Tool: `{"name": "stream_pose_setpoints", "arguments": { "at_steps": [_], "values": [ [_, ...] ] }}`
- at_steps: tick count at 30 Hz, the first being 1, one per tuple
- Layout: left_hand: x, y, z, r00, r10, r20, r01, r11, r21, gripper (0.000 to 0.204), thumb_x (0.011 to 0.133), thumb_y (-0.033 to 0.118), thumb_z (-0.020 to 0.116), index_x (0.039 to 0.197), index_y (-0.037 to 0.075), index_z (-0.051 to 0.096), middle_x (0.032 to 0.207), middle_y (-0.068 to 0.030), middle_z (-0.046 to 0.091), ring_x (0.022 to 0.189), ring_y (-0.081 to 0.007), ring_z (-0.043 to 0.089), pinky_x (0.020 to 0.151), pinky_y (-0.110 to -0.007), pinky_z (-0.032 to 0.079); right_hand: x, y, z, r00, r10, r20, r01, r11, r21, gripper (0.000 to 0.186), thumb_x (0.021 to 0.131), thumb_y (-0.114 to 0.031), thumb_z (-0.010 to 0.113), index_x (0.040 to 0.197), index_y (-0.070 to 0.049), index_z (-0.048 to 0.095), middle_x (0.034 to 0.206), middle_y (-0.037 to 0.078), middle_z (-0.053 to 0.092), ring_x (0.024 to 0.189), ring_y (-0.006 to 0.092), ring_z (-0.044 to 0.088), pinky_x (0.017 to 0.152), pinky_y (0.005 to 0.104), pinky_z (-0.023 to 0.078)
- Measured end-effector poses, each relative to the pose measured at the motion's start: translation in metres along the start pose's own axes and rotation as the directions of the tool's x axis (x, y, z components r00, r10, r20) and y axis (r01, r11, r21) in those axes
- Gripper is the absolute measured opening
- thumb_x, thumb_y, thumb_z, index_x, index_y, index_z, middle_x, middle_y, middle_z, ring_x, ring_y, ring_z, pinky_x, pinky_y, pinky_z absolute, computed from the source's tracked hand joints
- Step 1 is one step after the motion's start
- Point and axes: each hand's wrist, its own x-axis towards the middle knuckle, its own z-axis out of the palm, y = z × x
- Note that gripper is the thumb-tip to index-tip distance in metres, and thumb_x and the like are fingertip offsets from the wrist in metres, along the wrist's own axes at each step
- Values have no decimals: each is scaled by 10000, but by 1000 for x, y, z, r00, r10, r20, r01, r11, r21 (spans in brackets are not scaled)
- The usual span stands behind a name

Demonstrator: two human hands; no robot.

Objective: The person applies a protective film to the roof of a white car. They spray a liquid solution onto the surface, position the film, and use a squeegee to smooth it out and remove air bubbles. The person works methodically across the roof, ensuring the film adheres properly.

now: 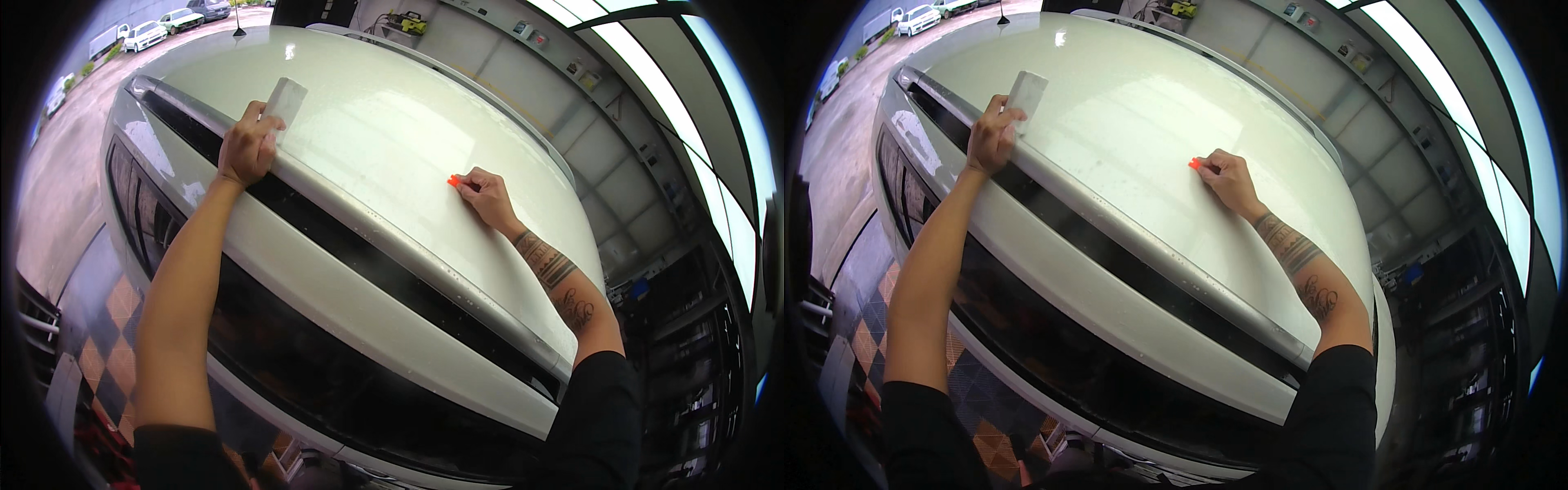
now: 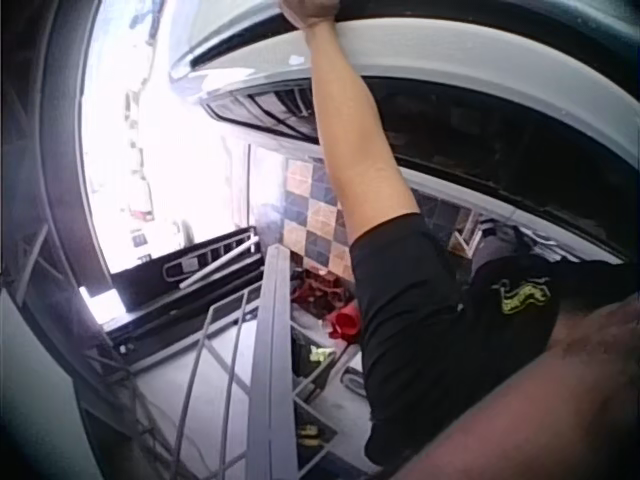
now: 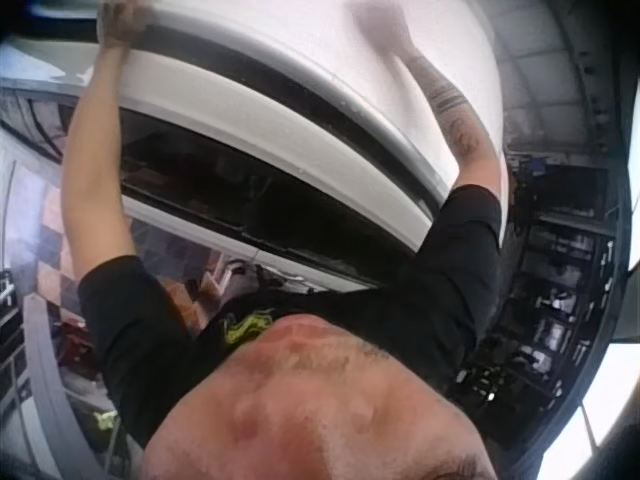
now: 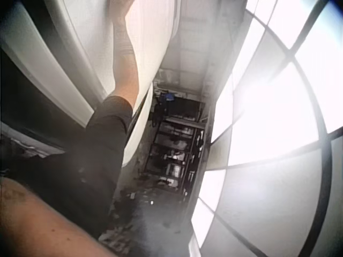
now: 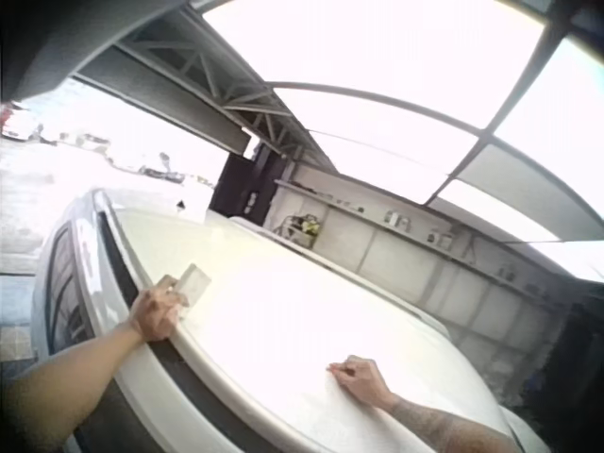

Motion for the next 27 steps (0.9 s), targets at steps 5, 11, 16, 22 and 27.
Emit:
{"name": "stream_pose_setpoints", "arguments": {
  "at_steps": [5, 11, 16, 22, 27],
  "values": [
    [-10, -10, -12, 1000, -31, 1, 31, 999, 36, 274, 757, 201, 464, 908, 61, 645, 1029, -219, 558, 771, -409, 616, 710, -454, 511, -31, -58, 42, 944, -303, 132, 283, 947, 153, 22, 850, 28, 639, 855, 37, 659, 785, 72, 618, 708, 109, 551, 688, 253, 467],
    [1, -2, 1, 1000, 2, -14, -2, 1000, -6, 278, 749, 198, 467, 905, 52, 645, 1038, -210, 563, 758, -403, 616, 699, -447, 515, -7, 25, -5, 982, 91, -163, -98, 994, -37, 79, 838, -22, 635, 812, 49, 654, 794, 89, 616, 628, 137, 553, 606, 271, 464],
    [-9, -12, -15, 1000, -29, 13, 28, 999, 35, 278, 749, 197, 463, 901, 50, 644, 1035, -209, 564, 754, -403, 615, 697, -443, 515, -24, -33, 41, 974, -216, 73, 216, 976, 6, 27, 836, 21, 649, 849, 45, 648, 793, 103, 619, 743, 116, 585, 713, 269, 488],
    [-2, -2, -5, 1000, -21, 13, 21, 1000, 10, 284, 754, 199, 458, 905, 49, 646, 1048, -206, 566, 781, -406, 617, 711, -440, 515, -12, -1, 16, 985, 13, -173, -17, 1000, -25, 82, 841, -6, 627, 799, 64, 632, 766, 114, 615, 644, 136, 542, 631, 267, 464],
    [-9, -11, -12, 1000, -20, 17, 20, 999, 37, 282, 758, 197, 457, 908, 53, 648, 1056, -202, 567, 783, -404, 617, 711, -442, 512, -10, -18, 37, 991, -107, -82, 106, 994, -15, 60, 816, -1, 634, 820, 58, 641, 779, 132, 612, 622, 183, 546, 612, 292, 460]
  ]
}}
